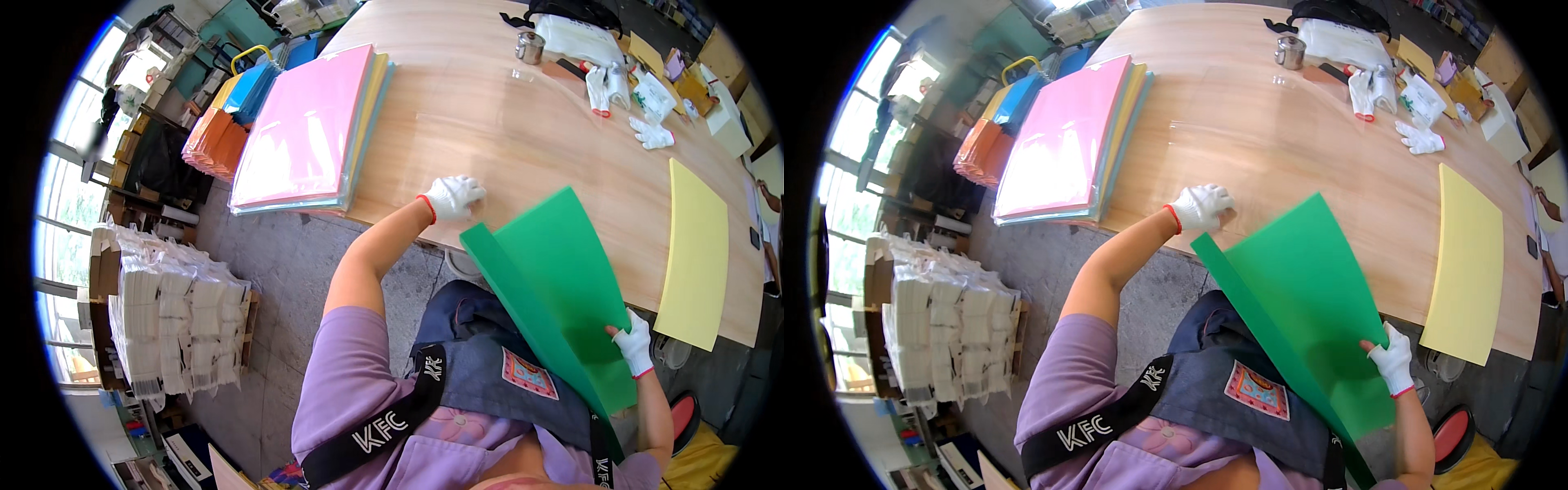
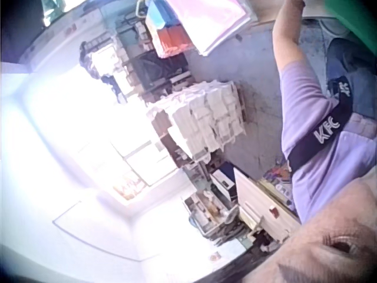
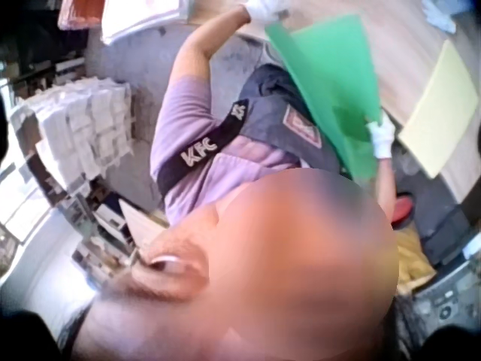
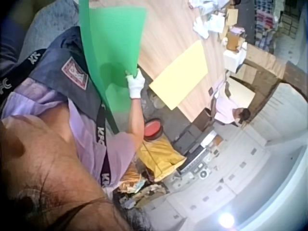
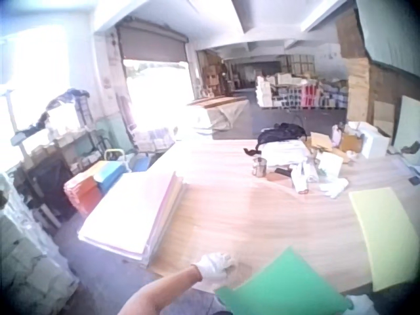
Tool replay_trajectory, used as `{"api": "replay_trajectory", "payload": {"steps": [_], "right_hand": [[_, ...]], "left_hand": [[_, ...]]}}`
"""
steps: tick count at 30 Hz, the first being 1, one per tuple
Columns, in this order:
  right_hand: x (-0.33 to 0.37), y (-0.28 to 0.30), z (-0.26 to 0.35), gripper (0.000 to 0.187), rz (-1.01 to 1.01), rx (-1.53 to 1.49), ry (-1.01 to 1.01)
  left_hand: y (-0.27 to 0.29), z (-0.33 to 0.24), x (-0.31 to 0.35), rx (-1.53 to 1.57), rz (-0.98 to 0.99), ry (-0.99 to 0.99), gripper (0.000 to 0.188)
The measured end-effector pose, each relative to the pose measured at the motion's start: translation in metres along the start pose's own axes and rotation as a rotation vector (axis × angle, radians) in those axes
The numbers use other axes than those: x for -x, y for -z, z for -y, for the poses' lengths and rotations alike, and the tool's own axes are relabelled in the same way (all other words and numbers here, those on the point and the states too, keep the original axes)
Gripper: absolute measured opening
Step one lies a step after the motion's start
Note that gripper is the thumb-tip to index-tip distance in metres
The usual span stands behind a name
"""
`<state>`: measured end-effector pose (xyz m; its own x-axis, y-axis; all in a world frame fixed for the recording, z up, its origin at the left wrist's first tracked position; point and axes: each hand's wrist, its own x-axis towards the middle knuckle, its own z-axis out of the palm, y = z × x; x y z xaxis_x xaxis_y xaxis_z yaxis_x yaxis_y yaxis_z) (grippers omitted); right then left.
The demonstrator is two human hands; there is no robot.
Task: The person wraps individual colored foam sheets in clear plastic bags. They pick up a sheet, place it inside a bag, smooth the plastic, and set the wrapped item aside. The process is repeated for green, yellow, blue, and pink sheets.
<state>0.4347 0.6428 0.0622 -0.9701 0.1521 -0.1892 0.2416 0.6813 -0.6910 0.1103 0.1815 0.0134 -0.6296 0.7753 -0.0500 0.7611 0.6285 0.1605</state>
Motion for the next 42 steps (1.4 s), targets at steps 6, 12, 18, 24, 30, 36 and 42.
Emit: {"api": "replay_trajectory", "payload": {"steps": [6,12,18,24,30,36,42], "right_hand": [[0.008,-0.032,0.041,0.038,-0.012,0.105,0.011],[0.039,-0.064,0.077,0.035,0.0,0.144,-0.017],[0.065,-0.082,0.109,0.046,-0.027,0.229,-0.124],[0.107,-0.098,0.112,0.05,-0.091,0.238,-0.245],[0.146,-0.116,0.101,0.057,-0.19,0.219,-0.334],[0.152,-0.117,0.119,0.061,-0.179,0.218,-0.401],[0.145,-0.12,0.107,0.049,-0.164,0.218,-0.377]], "left_hand": [[-0.008,0.026,0.013,-0.019,0.035,-0.074,0.037],[0.0,0.039,0.028,0.043,0.008,-0.206,0.039],[-0.005,0.062,0.015,0.044,0.106,-0.167,0.042],[-0.026,0.045,0.044,-0.012,-0.15,-0.399,0.061],[-0.055,0.01,0.043,0.003,-0.139,-0.186,0.062],[-0.005,0.022,0.018,0.012,0.066,-0.3,0.043],[-0.001,0.017,-0.001,0.036,-0.002,-0.175,0.029]]}}
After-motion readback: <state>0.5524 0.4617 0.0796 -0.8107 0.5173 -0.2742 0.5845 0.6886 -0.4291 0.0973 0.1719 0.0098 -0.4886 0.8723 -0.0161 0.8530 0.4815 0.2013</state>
